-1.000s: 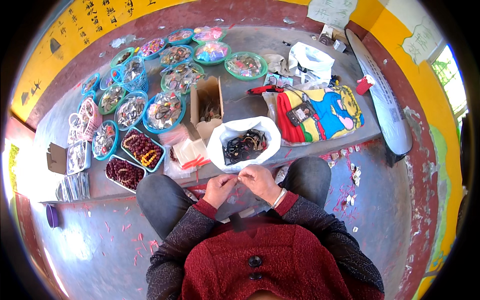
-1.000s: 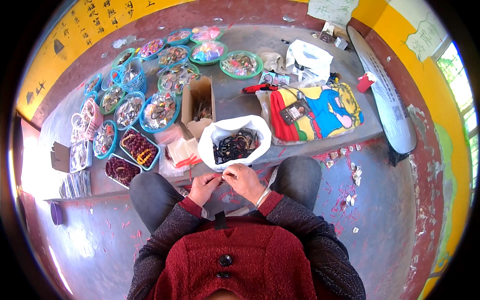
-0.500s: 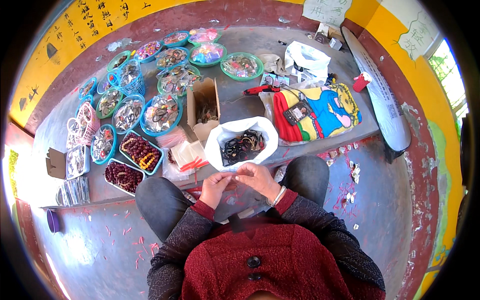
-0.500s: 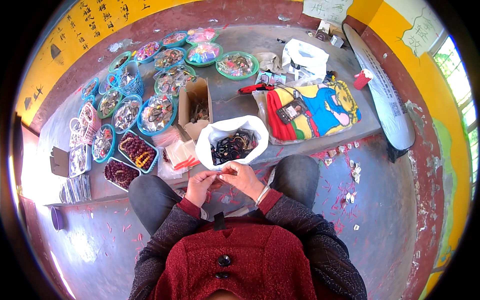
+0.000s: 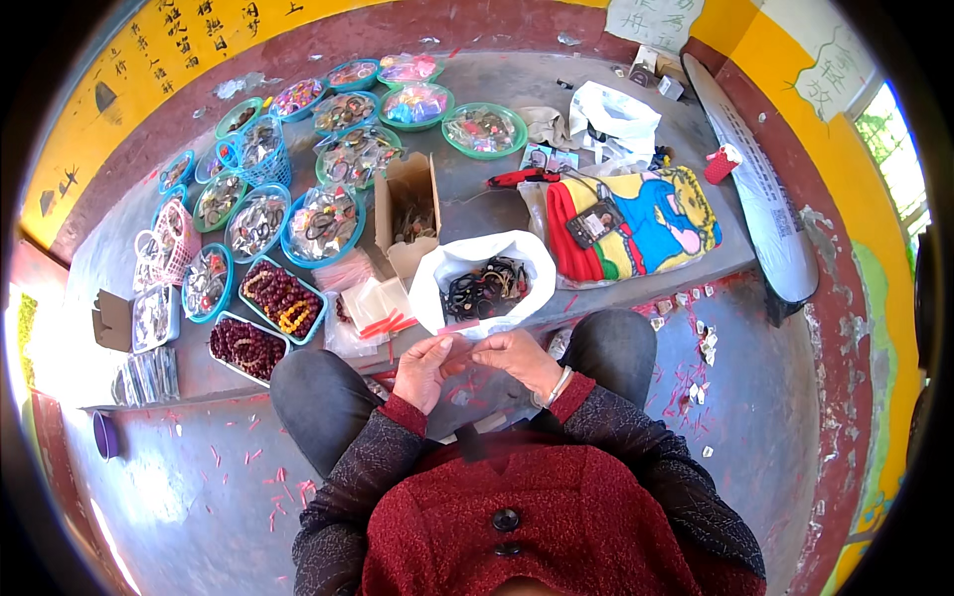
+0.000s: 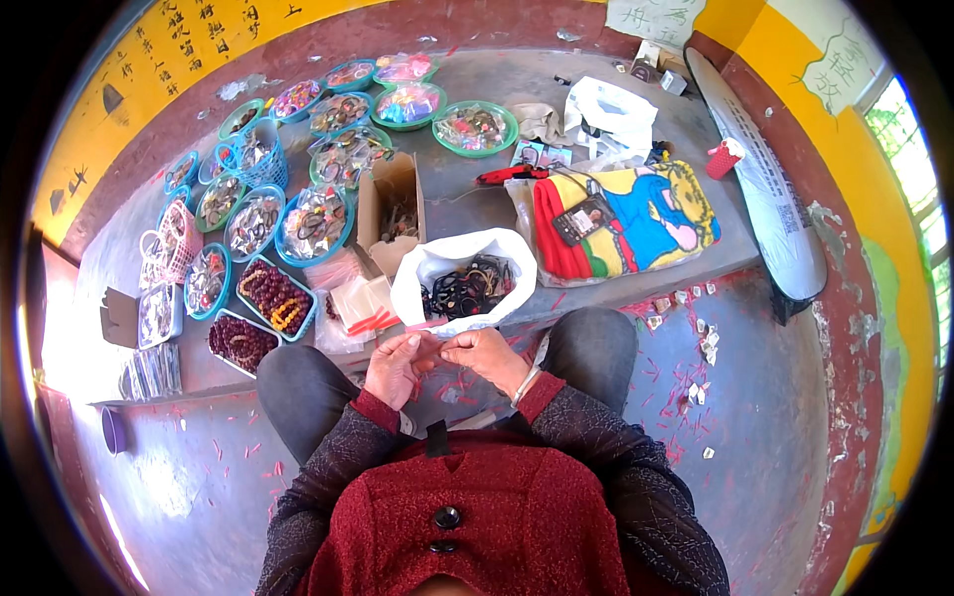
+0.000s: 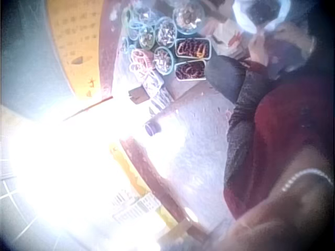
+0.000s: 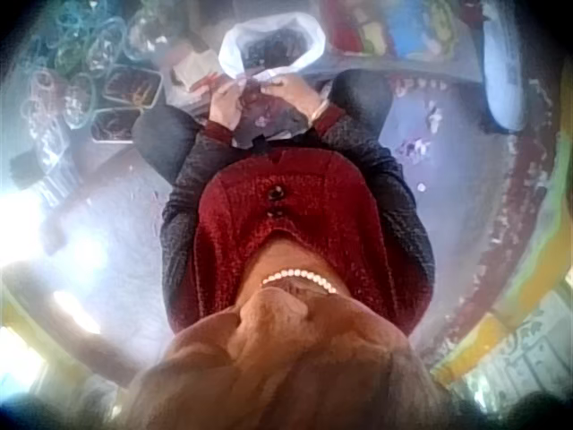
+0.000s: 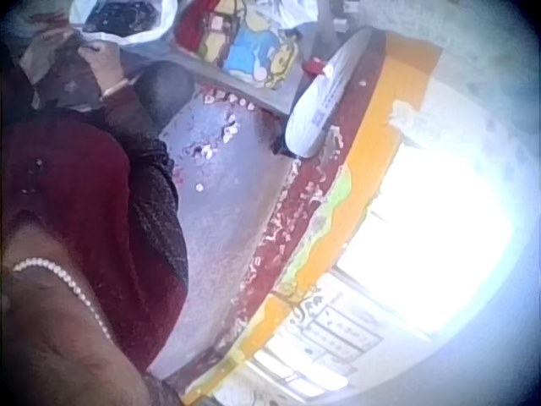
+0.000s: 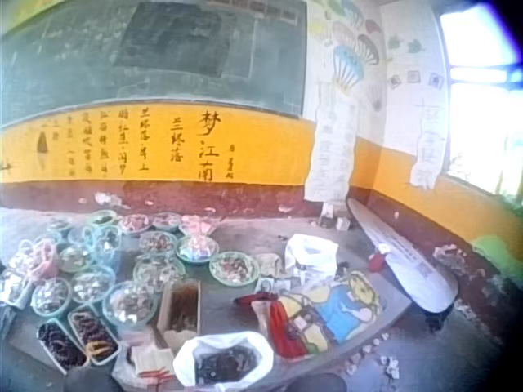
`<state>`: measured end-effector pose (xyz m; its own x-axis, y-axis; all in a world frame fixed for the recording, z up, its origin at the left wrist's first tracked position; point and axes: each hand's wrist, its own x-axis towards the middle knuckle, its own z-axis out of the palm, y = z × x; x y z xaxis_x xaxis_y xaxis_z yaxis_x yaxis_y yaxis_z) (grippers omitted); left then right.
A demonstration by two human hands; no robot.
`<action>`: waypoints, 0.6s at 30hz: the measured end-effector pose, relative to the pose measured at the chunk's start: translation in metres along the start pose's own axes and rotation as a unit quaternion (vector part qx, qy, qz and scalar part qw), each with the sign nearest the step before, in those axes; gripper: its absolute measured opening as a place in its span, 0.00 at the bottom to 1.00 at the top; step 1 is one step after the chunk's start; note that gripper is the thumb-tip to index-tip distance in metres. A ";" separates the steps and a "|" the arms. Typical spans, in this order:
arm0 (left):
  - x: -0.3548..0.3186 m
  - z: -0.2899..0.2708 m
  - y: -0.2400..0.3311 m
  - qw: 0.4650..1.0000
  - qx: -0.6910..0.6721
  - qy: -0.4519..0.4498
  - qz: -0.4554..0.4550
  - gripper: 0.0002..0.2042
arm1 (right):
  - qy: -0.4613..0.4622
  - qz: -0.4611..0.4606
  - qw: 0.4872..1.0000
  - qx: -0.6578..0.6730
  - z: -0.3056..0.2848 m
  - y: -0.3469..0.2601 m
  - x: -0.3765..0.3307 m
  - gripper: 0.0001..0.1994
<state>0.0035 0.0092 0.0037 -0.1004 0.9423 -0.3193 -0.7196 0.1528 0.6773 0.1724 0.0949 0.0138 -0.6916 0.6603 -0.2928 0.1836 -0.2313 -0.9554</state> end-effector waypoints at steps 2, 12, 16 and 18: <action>0.000 0.000 0.001 1.000 -0.002 -0.006 -0.003 0.09 | 0.010 -0.015 0.999 -0.045 0.000 -0.003 -0.002 0.09; -0.001 0.001 0.003 0.999 -0.006 -0.038 -0.001 0.09 | 0.043 -0.048 0.995 -0.079 0.002 -0.011 -0.005 0.05; -0.002 0.003 0.005 0.997 0.047 -0.056 -0.020 0.09 | 0.064 -0.072 0.984 -0.153 0.005 -0.012 -0.005 0.05; -0.001 0.006 0.003 0.999 0.033 -0.037 0.011 0.09 | 0.085 -0.090 0.978 -0.170 0.006 -0.013 -0.006 0.05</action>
<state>0.0058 0.0102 0.0102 -0.0626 0.9646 -0.2563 -0.6706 0.1496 0.7266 0.1698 0.0896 0.0286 -0.6131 0.7844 -0.0942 0.3118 0.1307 -0.9411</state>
